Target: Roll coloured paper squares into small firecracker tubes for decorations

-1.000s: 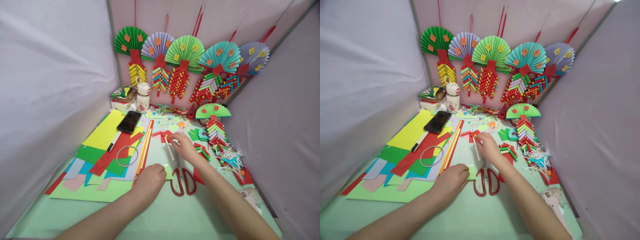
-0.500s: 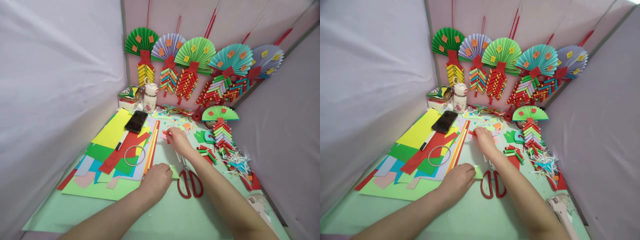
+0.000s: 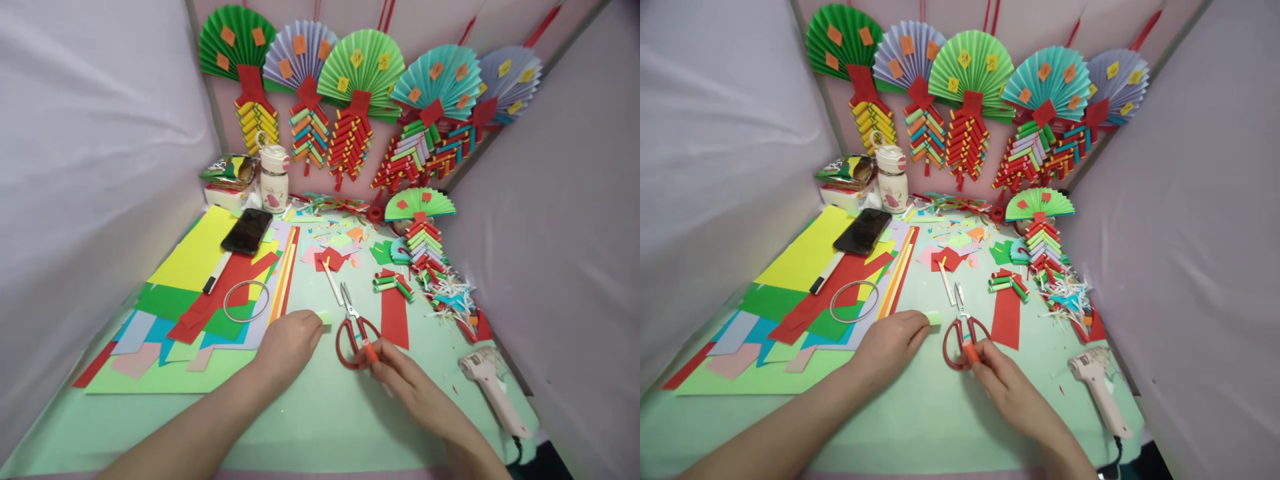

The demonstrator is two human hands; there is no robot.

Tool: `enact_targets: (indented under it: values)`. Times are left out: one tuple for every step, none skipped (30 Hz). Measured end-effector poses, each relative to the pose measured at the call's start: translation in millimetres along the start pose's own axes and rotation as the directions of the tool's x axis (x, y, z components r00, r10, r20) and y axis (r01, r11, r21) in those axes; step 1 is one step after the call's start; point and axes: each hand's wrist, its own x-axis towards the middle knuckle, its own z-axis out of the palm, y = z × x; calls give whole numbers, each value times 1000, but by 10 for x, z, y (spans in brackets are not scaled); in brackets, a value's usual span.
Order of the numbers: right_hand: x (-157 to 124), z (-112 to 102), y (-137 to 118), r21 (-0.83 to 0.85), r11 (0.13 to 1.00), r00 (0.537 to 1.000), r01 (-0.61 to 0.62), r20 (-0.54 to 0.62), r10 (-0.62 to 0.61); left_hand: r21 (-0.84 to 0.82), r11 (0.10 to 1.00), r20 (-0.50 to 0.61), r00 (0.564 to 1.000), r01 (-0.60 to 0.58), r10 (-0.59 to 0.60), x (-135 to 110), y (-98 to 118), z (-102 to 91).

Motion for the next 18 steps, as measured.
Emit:
enact_targets:
  values:
    - [44, 5, 3, 4, 1000, 1000, 13, -16, -13, 3, 1000, -3, 1000, -2, 2, -4, 5, -4]
    - [97, 8, 4, 4, 1000, 999, 25, -35, -25, 7, 1000, -3, 1000, -4, 4, -8, 9, -6]
    - [158, 9, 3, -2, 999, 998, 38, -57, -38, 12, 1000, -3, 1000, -5, 5, -11, 11, -8]
    - [224, 9, 4, -14, 999, 995, 50, -80, -51, 18, 1000, -2, 1000, -7, 7, -13, 12, -8]
    - [295, 8, 7, -32, 998, 993, 62, -100, -65, 23, 1000, -3, 1000, -9, 9, -14, 12, -7]
    - [372, 5, 14, -53, 996, 990, 73, -114, -78, 28, 1000, -5, 1000, -12, 12, -14, 11, -4]
    - [452, 2, 24, -73, 994, 988, 81, -125, -90, 31, 999, -7, 1000, -14, 14, -13, 9, 1]
    - [533, -1, 36, -92, 992, 986, 87, -136, -99, 34, 999, -11, 1000, -17, 17, -13, 9, 6]
    - [614, -4, 50, -105, 990, 983, 92, -150, -108, 37, 999, -14, 1000, -20, 21, -13, 9, 13]
    - [690, -7, 65, -112, 988, 979, 101, -168, -119, 38, 999, -16, 1000, -23, 24, -14, 11, 21]
    - [757, -8, 79, -116, 986, 972, 116, -190, -137, 39, 999, -17, 999, -27, 28, -15, 15, 30]
    - [811, -7, 92, -120, 984, 964, 133, -213, -157, 36, 999, -14, 999, -35, 35, -17, 20, 40]
    - [848, -4, 103, -128, 980, 955, 153, -237, -180, 31, 999, -10, 999, -45, 45, -20, 26, 49]
    - [868, 2, 112, -145, 974, 944, 174, -258, -207, 22, 998, -4, 998, -57, 57, -23, 33, 59]
    - [869, 10, 118, -173, 966, 932, 193, -275, -235, 12, 997, 5, 997, -72, 72, -26, 40, 67]
    - [855, 19, 122, -213, 955, 922, 207, -283, -263, 1, 996, 16, 996, -88, 88, -29, 46, 75]
    - [827, 28, 125, -259, 940, 915, 221, -277, -292, -10, 995, 27, 994, -102, 102, -32, 51, 81]
    - [792, 38, 128, -306, 922, 912, 237, -258, -320, -21, 994, 38, 993, -107, 107, -35, 55, 85]
